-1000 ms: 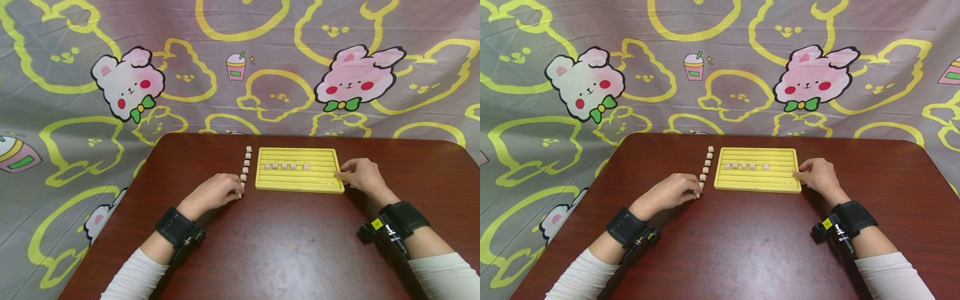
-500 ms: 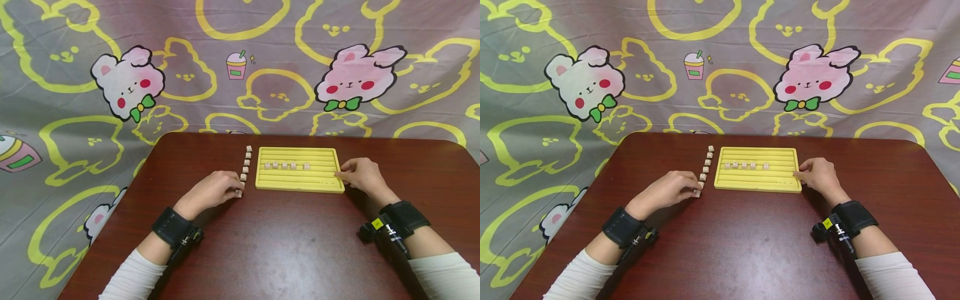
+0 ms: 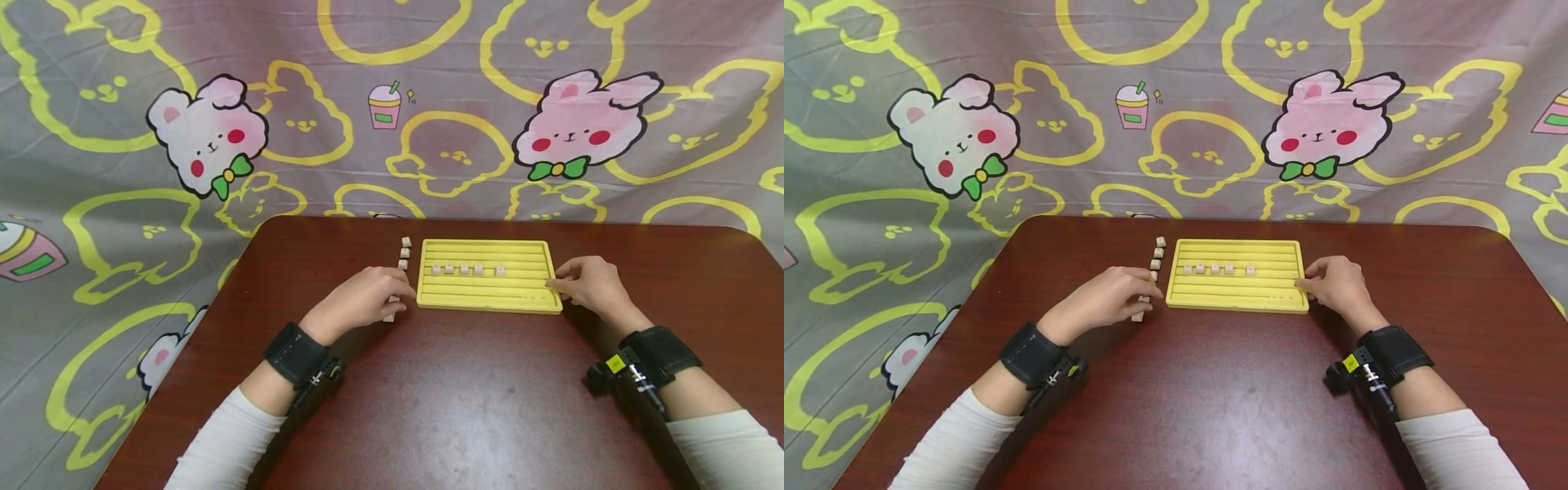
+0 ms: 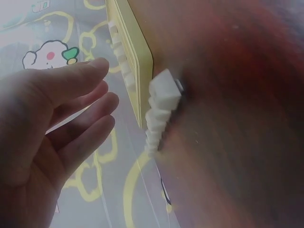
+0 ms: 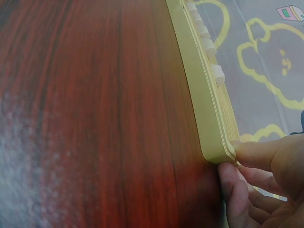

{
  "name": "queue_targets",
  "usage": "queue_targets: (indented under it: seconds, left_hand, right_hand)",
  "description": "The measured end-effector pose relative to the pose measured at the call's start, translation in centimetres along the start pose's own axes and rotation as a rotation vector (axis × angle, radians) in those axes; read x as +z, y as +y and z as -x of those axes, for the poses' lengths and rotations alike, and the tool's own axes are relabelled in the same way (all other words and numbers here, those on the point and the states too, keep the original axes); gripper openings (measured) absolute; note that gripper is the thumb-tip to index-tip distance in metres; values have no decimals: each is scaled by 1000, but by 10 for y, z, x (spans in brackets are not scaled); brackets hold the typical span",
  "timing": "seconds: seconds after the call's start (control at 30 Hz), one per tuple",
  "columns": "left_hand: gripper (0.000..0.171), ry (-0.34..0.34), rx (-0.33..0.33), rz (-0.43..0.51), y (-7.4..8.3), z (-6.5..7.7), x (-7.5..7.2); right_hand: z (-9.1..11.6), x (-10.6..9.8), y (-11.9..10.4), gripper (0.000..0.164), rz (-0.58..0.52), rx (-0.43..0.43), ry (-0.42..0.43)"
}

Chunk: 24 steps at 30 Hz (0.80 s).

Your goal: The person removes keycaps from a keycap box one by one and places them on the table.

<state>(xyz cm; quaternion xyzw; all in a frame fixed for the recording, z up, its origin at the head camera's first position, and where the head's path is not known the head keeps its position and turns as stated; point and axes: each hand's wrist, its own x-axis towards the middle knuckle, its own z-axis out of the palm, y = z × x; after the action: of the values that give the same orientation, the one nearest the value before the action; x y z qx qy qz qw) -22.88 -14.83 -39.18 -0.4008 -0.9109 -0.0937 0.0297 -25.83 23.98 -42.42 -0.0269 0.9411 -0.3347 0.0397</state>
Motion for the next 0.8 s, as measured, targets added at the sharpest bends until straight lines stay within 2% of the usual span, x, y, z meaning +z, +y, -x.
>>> queue_targets:
  seconds: [0.3, 0.57, 0.8]
  left_hand:
    - [22, 4, 43, -48, 14, -28, -2]
    - [23, 1, 108, -101, 25, -53, -3]
    - [26, 0, 134, -91, 36, -71, -5]
  right_hand:
    - [-2, 0, 0, 36, -5, 3, 5]
    - [-3, 1, 1, 37, -11, 13, 1]
    - [-4, 0, 1, 37, -13, 22, 0]
